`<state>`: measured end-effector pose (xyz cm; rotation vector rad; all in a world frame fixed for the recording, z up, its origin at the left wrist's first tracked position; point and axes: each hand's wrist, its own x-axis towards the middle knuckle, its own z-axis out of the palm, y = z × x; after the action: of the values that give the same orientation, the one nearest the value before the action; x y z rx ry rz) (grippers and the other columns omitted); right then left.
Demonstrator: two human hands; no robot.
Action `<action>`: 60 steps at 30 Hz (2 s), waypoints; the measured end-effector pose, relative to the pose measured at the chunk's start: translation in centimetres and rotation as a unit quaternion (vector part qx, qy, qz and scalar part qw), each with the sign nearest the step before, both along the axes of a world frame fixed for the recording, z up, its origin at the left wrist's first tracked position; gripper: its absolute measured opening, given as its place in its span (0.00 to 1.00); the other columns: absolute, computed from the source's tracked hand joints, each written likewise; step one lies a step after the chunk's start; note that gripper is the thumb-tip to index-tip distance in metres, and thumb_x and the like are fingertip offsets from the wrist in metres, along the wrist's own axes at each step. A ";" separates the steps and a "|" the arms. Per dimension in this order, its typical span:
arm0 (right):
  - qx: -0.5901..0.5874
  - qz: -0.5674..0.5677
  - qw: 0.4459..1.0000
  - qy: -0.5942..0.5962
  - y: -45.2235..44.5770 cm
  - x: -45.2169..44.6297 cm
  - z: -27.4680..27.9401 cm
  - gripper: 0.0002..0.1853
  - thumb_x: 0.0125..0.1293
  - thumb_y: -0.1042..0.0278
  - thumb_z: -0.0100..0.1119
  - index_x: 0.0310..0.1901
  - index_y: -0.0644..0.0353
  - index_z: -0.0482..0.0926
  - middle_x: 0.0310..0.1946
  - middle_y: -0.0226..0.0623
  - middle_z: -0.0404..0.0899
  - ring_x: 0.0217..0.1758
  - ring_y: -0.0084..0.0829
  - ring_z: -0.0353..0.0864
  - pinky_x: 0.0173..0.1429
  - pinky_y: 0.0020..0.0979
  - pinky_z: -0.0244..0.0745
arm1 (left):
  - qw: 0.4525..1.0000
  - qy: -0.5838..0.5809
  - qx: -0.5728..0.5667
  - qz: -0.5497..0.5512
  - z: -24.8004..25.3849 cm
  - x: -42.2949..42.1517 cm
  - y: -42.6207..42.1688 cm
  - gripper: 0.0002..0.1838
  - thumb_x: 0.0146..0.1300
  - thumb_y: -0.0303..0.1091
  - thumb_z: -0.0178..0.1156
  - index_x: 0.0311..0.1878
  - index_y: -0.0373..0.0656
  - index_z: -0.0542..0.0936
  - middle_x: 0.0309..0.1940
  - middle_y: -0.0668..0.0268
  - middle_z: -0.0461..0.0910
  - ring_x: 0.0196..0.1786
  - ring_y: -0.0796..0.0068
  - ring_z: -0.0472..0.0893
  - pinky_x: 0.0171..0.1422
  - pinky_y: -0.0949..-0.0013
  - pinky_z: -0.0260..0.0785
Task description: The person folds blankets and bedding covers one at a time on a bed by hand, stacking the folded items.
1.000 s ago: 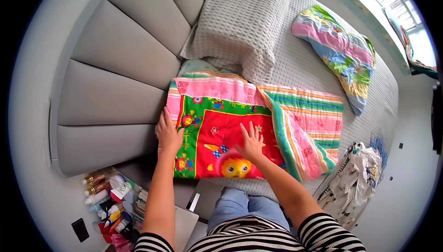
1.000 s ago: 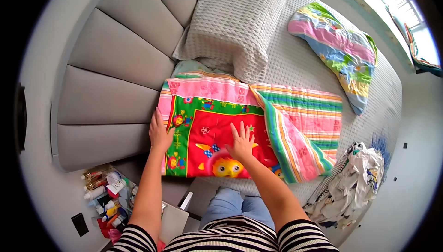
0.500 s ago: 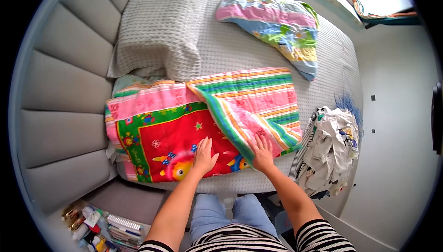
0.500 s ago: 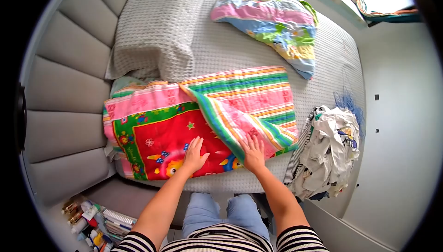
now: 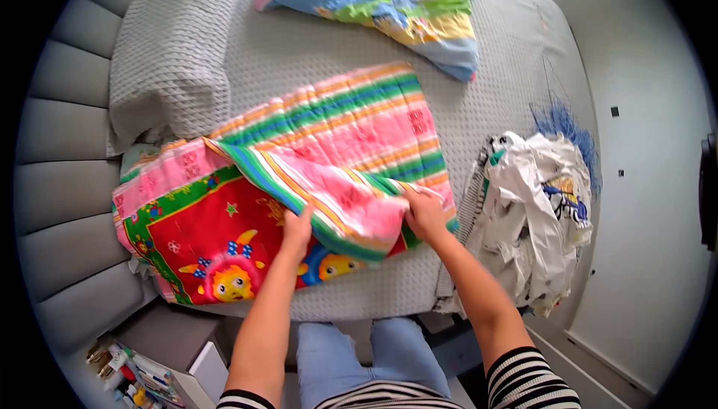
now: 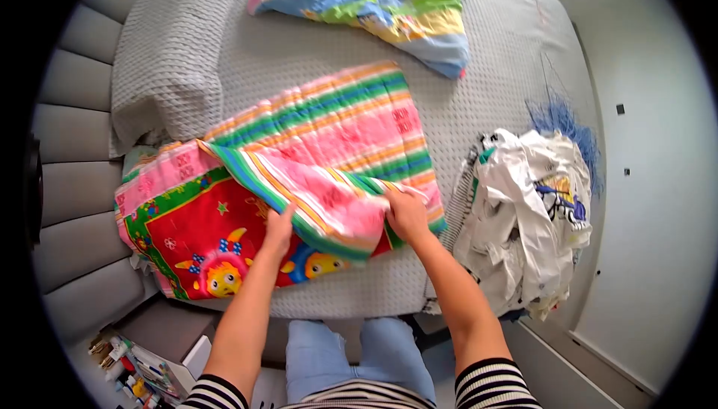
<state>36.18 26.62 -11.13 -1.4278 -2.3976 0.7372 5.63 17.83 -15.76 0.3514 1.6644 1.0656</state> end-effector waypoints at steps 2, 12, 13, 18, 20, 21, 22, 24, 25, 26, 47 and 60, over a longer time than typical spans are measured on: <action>-0.163 -0.149 0.970 0.103 1.9 1.1 -1.2 0.11 0.58 0.68 0.59 0.43 0.61 0.78 0.31 0.51 0.79 0.38 0.52 0.80 0.49 0.45 0.74 | 0.989 -0.128 0.050 0.053 2.6 0.9 2.6 0.21 0.69 0.35 0.60 0.61 0.35 0.71 0.47 0.61 0.81 0.47 0.68 0.83 0.45 0.63 0.78; -0.001 -0.097 0.993 0.061 12.3 1.1 -2.5 0.44 0.54 0.68 0.70 0.73 0.51 0.59 0.60 0.50 0.70 0.55 0.53 0.73 0.60 0.46 0.71 | 0.817 0.466 0.108 -0.321 -0.1 2.6 11.4 0.45 0.63 0.47 0.64 0.79 0.54 0.53 0.78 0.48 0.48 0.77 0.41 0.54 0.77 0.49 0.52; 0.036 -0.092 0.994 0.055 12.4 0.4 -2.8 0.45 0.53 0.68 0.70 0.73 0.50 0.60 0.61 0.50 0.69 0.55 0.53 0.72 0.60 0.46 0.70 | 0.806 0.488 0.110 -0.316 -0.2 2.8 11.8 0.44 0.63 0.47 0.64 0.78 0.54 0.54 0.78 0.49 0.48 0.76 0.42 0.54 0.76 0.48 0.52; 0.145 -0.063 0.986 -0.043 13.0 -1.2 -5.4 0.44 0.52 0.69 0.70 0.73 0.47 0.62 0.65 0.54 0.65 0.58 0.55 0.70 0.62 0.48 0.69 | 0.760 0.588 0.104 -0.255 -0.3 2.0 16.3 0.40 0.64 0.43 0.63 0.77 0.52 0.57 0.75 0.51 0.53 0.70 0.43 0.65 0.70 0.50 0.62; 0.096 -0.089 0.991 -0.025 13.6 -1.5 -5.2 0.41 0.53 0.70 0.68 0.71 0.48 0.66 0.65 0.51 0.65 0.59 0.55 0.70 0.62 0.47 0.69 | 0.785 0.572 0.123 -0.202 -1.2 0.2 18.6 0.40 0.63 0.43 0.63 0.77 0.53 0.58 0.72 0.54 0.59 0.64 0.46 0.71 0.65 0.51 0.68; 0.072 -0.102 0.992 -0.017 13.9 -1.6 -4.7 0.39 0.54 0.71 0.68 0.70 0.48 0.67 0.65 0.50 0.65 0.60 0.54 0.70 0.61 0.47 0.70 | 0.784 0.582 0.092 -0.195 -0.2 -0.3 19.7 0.39 0.63 0.42 0.63 0.76 0.53 0.59 0.66 0.55 0.65 0.58 0.48 0.76 0.57 0.53 0.74; 0.054 -0.105 0.993 0.000 14.2 -1.5 -4.1 0.38 0.55 0.73 0.66 0.70 0.49 0.68 0.64 0.50 0.66 0.60 0.54 0.70 0.61 0.46 0.70 | 0.777 0.593 0.076 -0.198 -0.2 -1.1 20.7 0.39 0.63 0.42 0.63 0.76 0.53 0.59 0.63 0.57 0.65 0.54 0.48 0.78 0.52 0.50 0.75; 0.022 -0.114 0.993 0.036 15.2 -1.5 -3.2 0.35 0.56 0.76 0.62 0.69 0.51 0.69 0.62 0.49 0.68 0.60 0.53 0.72 0.60 0.45 0.72 | 0.788 0.560 -0.001 -0.255 0.3 -2.4 22.4 0.29 0.62 0.40 0.64 0.67 0.52 0.70 0.55 0.56 0.73 0.48 0.47 0.80 0.47 0.49 0.75; 0.012 -0.117 0.992 0.054 15.7 -1.3 -3.4 0.34 0.56 0.78 0.60 0.68 0.52 0.70 0.61 0.49 0.70 0.59 0.53 0.73 0.59 0.44 0.72 | 0.796 0.538 -0.001 -0.277 0.2 -3.2 23.3 0.24 0.62 0.39 0.63 0.61 0.51 0.72 0.50 0.56 0.75 0.46 0.47 0.80 0.45 0.49 0.74; 0.003 -0.120 0.990 0.074 16.2 -1.2 -3.7 0.33 0.57 0.80 0.58 0.67 0.54 0.70 0.60 0.49 0.71 0.57 0.52 0.74 0.58 0.43 0.73 | 0.802 0.517 0.000 -0.300 0.3 -4.0 24.3 0.19 0.62 0.38 0.63 0.55 0.50 0.73 0.45 0.56 0.76 0.44 0.47 0.80 0.43 0.49 0.73; 0.095 -0.175 0.974 0.104 20.9 -2.2 -5.0 0.29 0.60 0.84 0.49 0.65 0.61 0.72 0.55 0.49 0.74 0.57 0.51 0.75 0.58 0.40 0.72 | 0.757 0.593 0.134 -0.237 0.3 -1.5 30.0 0.15 0.59 0.34 0.60 0.50 0.46 0.77 0.52 0.58 0.78 0.56 0.53 0.74 0.61 0.51 0.63; -0.015 -0.166 0.985 0.052 10.7 4.5 -3.5 0.38 0.55 0.63 0.70 0.70 0.39 0.68 0.60 0.50 0.66 0.54 0.52 0.73 0.60 0.44 0.71 | 0.703 0.517 0.088 -0.480 0.0 10.1 11.8 0.42 0.62 0.50 0.62 0.78 0.59 0.57 0.80 0.56 0.43 0.80 0.48 0.45 0.79 0.40 0.37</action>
<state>40.72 37.32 -14.58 -1.6983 -2.0085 0.7433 15.71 29.62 -15.81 1.9891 1.8254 0.1157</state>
